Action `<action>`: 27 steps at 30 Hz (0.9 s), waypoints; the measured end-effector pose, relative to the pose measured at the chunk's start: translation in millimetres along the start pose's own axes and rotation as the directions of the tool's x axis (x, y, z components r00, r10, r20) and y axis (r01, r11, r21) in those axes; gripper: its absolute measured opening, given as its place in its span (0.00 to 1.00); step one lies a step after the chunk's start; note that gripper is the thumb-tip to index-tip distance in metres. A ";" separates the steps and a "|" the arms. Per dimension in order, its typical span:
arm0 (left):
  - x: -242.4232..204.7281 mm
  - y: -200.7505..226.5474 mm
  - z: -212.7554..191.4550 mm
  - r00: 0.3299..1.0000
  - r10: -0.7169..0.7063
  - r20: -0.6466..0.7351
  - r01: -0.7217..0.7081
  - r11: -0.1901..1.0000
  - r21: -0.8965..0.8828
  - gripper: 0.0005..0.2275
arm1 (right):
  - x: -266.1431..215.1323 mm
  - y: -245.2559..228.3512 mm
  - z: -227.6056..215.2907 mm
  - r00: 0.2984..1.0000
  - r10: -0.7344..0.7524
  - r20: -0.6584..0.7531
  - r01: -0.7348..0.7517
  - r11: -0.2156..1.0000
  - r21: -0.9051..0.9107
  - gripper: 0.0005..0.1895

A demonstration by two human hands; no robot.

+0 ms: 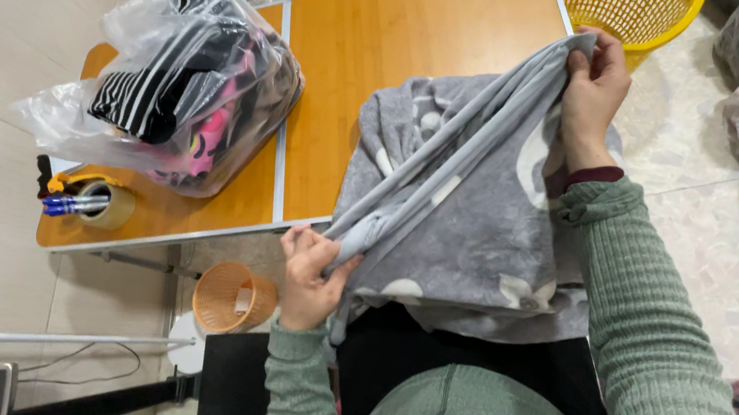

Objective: The person folds a gray patterned blanket on a table, repeatedly smoothing and aligning edges by hand. The blanket is handled one at a time and adjusted multiple times without being placed into a container or final location.

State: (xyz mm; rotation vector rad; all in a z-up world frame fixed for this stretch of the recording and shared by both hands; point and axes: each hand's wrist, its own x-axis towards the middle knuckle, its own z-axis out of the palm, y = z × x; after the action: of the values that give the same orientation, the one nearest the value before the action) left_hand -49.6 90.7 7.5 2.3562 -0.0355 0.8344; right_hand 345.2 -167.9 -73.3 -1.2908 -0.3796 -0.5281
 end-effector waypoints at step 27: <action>26.3 29.6 72.7 0.857 -0.342 0.386 0.238 0.926 0.292 0.23 | -64.7 -9.8 -81.4 0.956 0.268 0.118 -0.286 0.940 0.187 0.16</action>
State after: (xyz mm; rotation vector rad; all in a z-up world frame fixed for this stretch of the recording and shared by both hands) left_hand 5.3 30.0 -4.5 2.6376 0.2477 0.1632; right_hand 284.3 -238.6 -120.5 -1.1488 -0.3112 -0.1864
